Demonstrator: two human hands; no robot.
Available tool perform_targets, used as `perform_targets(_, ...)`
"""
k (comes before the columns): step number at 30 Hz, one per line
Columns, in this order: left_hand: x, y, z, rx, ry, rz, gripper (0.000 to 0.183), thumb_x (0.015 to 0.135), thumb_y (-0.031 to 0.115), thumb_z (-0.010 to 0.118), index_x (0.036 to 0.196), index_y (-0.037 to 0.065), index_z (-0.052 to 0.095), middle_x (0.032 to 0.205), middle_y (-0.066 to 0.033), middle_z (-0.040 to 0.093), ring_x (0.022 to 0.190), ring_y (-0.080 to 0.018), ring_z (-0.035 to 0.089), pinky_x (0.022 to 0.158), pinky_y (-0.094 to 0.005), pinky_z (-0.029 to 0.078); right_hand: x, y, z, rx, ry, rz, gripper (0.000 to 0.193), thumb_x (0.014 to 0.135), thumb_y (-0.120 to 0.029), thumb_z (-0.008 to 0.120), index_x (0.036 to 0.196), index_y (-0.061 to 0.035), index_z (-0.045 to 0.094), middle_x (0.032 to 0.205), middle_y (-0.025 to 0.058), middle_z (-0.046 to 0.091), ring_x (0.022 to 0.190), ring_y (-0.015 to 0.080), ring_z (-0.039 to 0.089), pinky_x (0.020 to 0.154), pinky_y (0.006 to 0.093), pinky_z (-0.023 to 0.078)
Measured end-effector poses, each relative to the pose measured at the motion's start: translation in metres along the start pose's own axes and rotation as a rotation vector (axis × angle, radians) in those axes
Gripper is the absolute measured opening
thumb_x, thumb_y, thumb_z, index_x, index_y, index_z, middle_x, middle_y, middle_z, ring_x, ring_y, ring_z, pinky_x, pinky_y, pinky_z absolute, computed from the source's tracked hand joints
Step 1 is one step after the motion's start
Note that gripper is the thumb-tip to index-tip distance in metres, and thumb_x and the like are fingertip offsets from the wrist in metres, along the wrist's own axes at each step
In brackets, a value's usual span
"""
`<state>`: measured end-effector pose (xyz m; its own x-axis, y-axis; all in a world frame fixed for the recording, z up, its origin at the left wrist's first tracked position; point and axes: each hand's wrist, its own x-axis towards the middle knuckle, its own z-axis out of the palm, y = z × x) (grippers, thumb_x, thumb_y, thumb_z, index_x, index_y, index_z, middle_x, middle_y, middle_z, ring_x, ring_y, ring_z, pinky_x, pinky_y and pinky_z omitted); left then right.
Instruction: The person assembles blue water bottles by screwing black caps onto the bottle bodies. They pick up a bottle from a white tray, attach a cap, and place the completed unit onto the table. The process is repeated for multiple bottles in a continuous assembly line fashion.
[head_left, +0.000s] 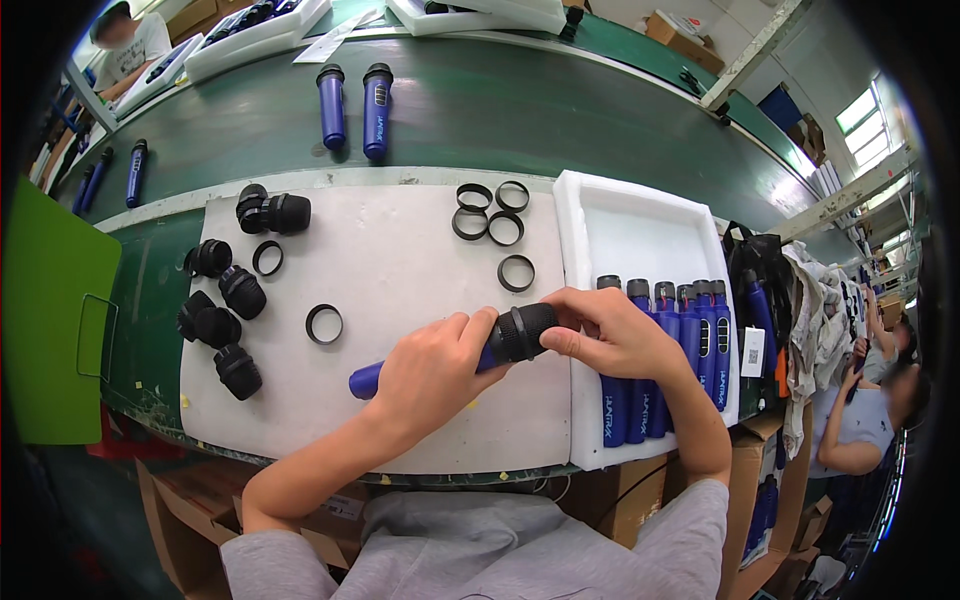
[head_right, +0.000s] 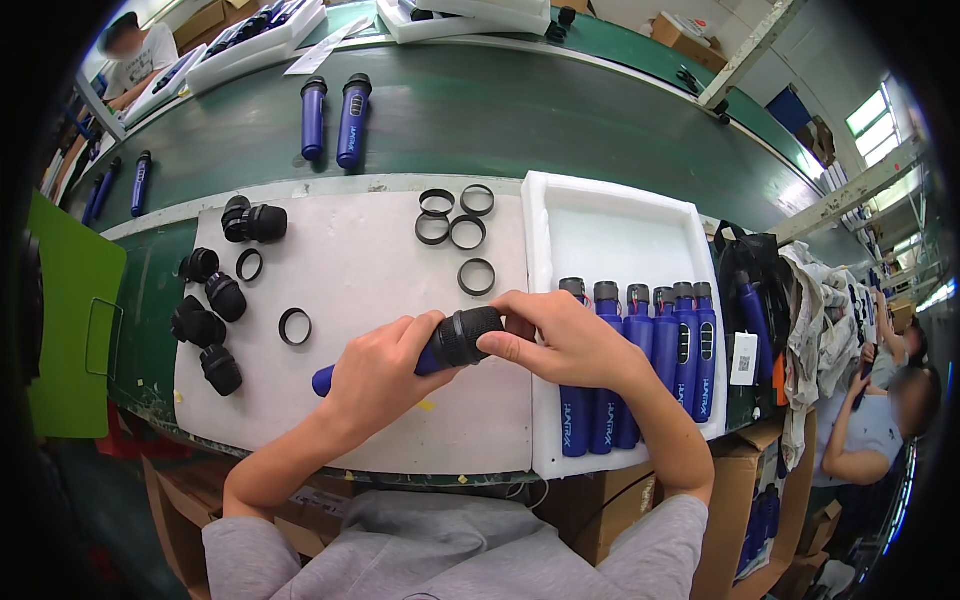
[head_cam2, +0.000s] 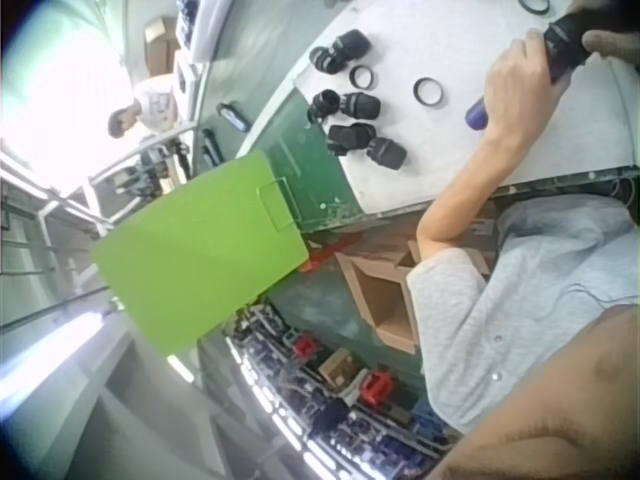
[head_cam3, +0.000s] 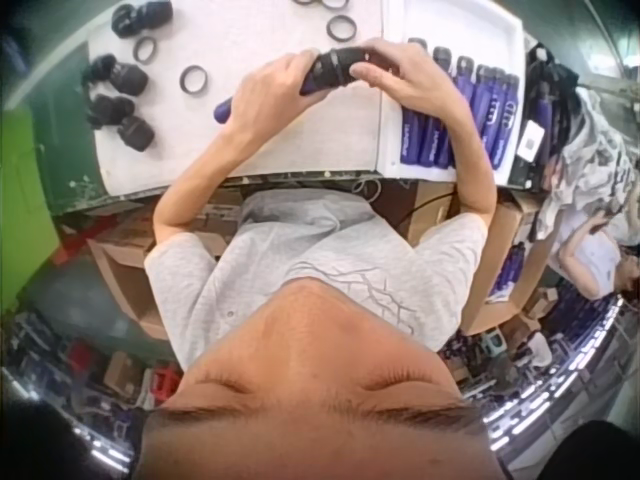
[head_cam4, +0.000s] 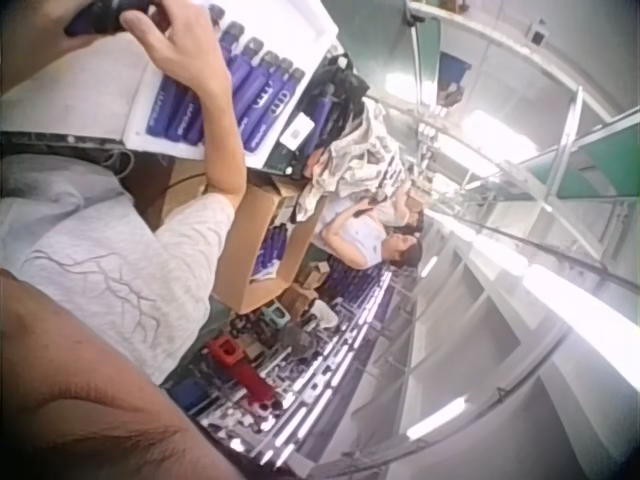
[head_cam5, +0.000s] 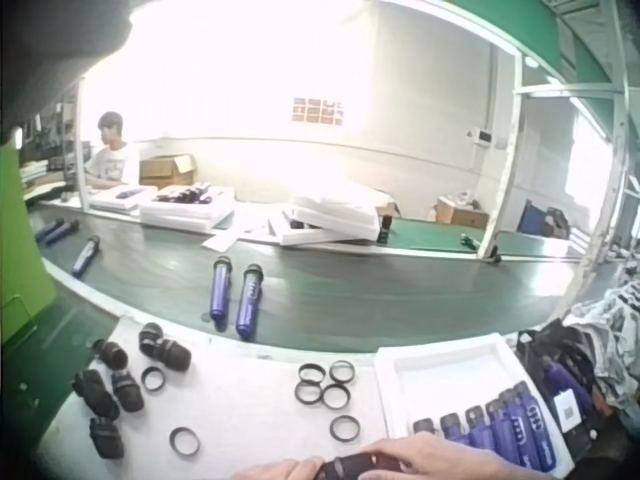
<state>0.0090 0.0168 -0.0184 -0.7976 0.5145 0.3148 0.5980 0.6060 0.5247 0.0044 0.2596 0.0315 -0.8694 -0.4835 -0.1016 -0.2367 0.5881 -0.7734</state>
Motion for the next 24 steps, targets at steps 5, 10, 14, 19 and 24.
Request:
perform_targets(5,-0.002,0.003,0.0,0.021,-0.015,0.015,0.048,0.073,0.023,0.086,0.112,0.007,0.062,0.077,-0.0102,0.064,0.066,-0.0306,0.066,0.059,-0.0395,0.054,-0.002,0.002,-0.003,-0.181,-0.058,0.06,0.044,0.099,-0.044,0.061,0.096,-0.0007,0.066,0.059,0.0091,0.056,0.051,0.0219,0.056,0.054,0.033,0.044)
perform_targets(10,-0.002,0.005,-0.001,-0.027,0.009,0.025,0.048,0.073,0.023,0.085,0.111,0.007,0.063,0.081,-0.0109,0.067,0.068,-0.0304,0.068,0.059,-0.0392,0.055,-0.003,-0.002,-0.008,-0.073,-0.017,0.035,0.041,0.094,-0.039,0.066,0.116,-0.004,0.065,0.071,0.0062,0.061,0.058,0.0153,0.058,0.054,0.0307,0.043)
perform_targets(14,-0.002,0.006,-0.004,-0.052,-0.035,-0.021,0.048,0.073,0.023,0.085,0.112,0.007,0.063,0.085,-0.012,0.069,0.071,-0.0308,0.069,0.061,-0.0394,0.056,-0.005,-0.004,-0.016,0.081,-0.012,-0.065,0.055,0.081,-0.024,0.082,0.129,-0.0065,0.062,0.092,0.0015,0.064,0.066,0.0081,0.06,0.053,0.0239,0.039)
perform_targets(19,-0.001,0.006,-0.005,-0.063,-0.026,-0.01,0.048,0.074,0.023,0.085,0.113,0.006,0.062,0.086,-0.0125,0.069,0.073,-0.0313,0.07,0.063,-0.0402,0.056,0.0,0.001,-0.012,0.021,0.04,-0.187,0.042,0.079,-0.02,0.085,0.115,-0.0048,0.069,0.088,0.0022,0.065,0.067,0.0086,0.06,0.054,0.0235,0.039)
perform_targets(24,-0.002,0.005,-0.005,-0.029,-0.022,-0.005,0.048,0.075,0.022,0.084,0.113,0.005,0.061,0.086,-0.0126,0.069,0.074,-0.0311,0.069,0.064,-0.0403,0.056,0.001,0.003,-0.006,0.052,0.038,-0.114,0.037,0.083,-0.022,0.081,0.112,-0.0021,0.069,0.081,0.0035,0.064,0.066,0.0114,0.058,0.058,0.0265,0.044)
